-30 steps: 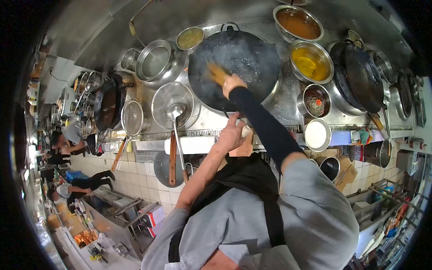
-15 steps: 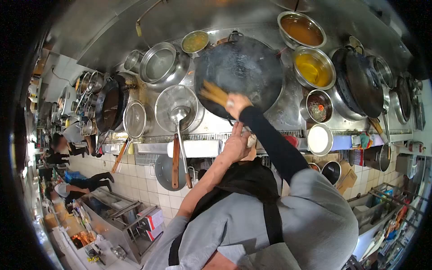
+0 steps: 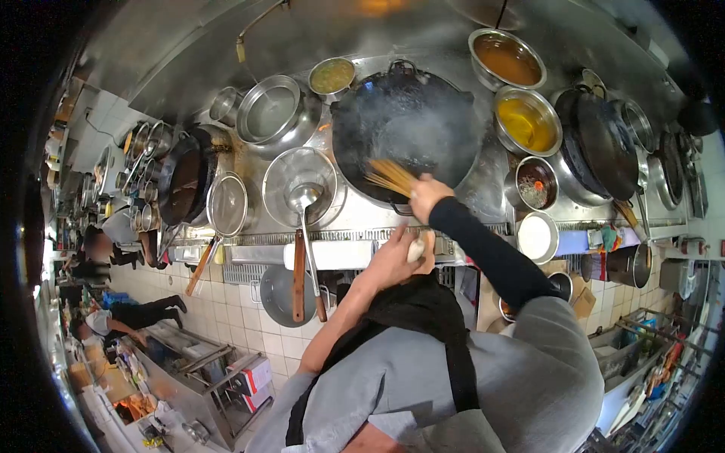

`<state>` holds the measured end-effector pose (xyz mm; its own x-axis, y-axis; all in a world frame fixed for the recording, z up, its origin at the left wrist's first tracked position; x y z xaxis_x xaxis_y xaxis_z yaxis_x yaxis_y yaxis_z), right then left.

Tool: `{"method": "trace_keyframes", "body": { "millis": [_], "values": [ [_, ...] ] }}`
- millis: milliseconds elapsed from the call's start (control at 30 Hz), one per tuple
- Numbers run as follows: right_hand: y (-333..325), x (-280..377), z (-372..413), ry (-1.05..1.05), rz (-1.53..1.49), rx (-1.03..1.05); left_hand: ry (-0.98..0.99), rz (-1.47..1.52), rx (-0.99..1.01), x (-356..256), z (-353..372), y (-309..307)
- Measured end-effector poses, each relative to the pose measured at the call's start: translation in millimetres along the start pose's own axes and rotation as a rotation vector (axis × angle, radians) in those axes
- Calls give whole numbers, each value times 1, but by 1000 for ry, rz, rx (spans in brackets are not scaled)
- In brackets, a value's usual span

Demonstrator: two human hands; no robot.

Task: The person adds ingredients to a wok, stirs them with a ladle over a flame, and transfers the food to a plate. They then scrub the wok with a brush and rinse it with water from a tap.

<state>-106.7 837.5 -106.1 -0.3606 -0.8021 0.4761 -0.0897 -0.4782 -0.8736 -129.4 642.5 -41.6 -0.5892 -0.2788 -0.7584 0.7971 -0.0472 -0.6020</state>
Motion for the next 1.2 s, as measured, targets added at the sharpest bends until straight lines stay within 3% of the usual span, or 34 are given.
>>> {"method": "trace_keyframes", "body": {
  "millis": [33,67,133,200,300,400,433,500,533,600,633,667,733,800,867,967,1033,1067,1100,1133,1200],
  "values": [
    [-51,19,-2,68,30,67,-55,74,80,0,8,-7],
    [-57,-1,-28,162,27,106,-115,154,175,3,19,-4],
    [-45,-71,-107,359,15,129,-166,203,174,11,32,-2],
    [-49,-59,-144,448,-3,76,-186,207,201,18,40,2],
    [-8,-13,-106,312,94,-106,-259,264,185,20,62,-11],
    [-1,-5,-7,106,30,-12,-401,358,62,48,101,-24],
    [-13,-9,24,201,42,90,-455,394,4,64,120,-23],
    [-20,-71,46,176,244,206,-461,427,-142,105,157,-13],
    [-36,-99,37,211,349,129,-461,441,-215,117,166,-13],
    [-62,-124,-21,155,557,-68,-487,507,-169,104,170,-34],
    [-64,-126,-62,124,395,-139,-474,485,-164,106,165,-38],
    [-50,-126,-105,256,260,-43,-467,466,-155,106,161,-39],
    [-23,-58,-133,440,131,-130,-493,425,-107,89,146,-52],
    [19,-22,-129,362,-34,-252,-471,419,-90,84,141,-53],
    [30,1,-79,279,-57,-209,-464,521,-145,87,149,-53],
    [-6,-1,18,185,-20,15,-475,713,-323,102,185,-44],
    [-26,-60,36,228,289,261,-548,734,-342,124,216,-29],
    [-68,-61,34,263,338,243,-586,740,-351,131,223,-26],
    [-73,-99,15,174,361,-8,-590,767,-346,126,224,-27],
    [-95,-102,-12,127,409,-102,-587,748,-319,120,223,-27],
    [-85,-113,-89,239,311,-29,-553,716,-278,110,199,-29]
  ]
}}
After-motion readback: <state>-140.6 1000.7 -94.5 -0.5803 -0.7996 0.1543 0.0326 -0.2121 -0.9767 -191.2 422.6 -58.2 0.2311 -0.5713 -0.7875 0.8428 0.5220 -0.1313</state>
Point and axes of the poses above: each hand's wrist, its own z-axis away from the middle knuckle, its own y-axis out of the palm, x = y × z, the point moved 4 cm from there along -z, towards the middle knuckle, and after that the axes turned 9 degrees about x, right-handed, at the moved point
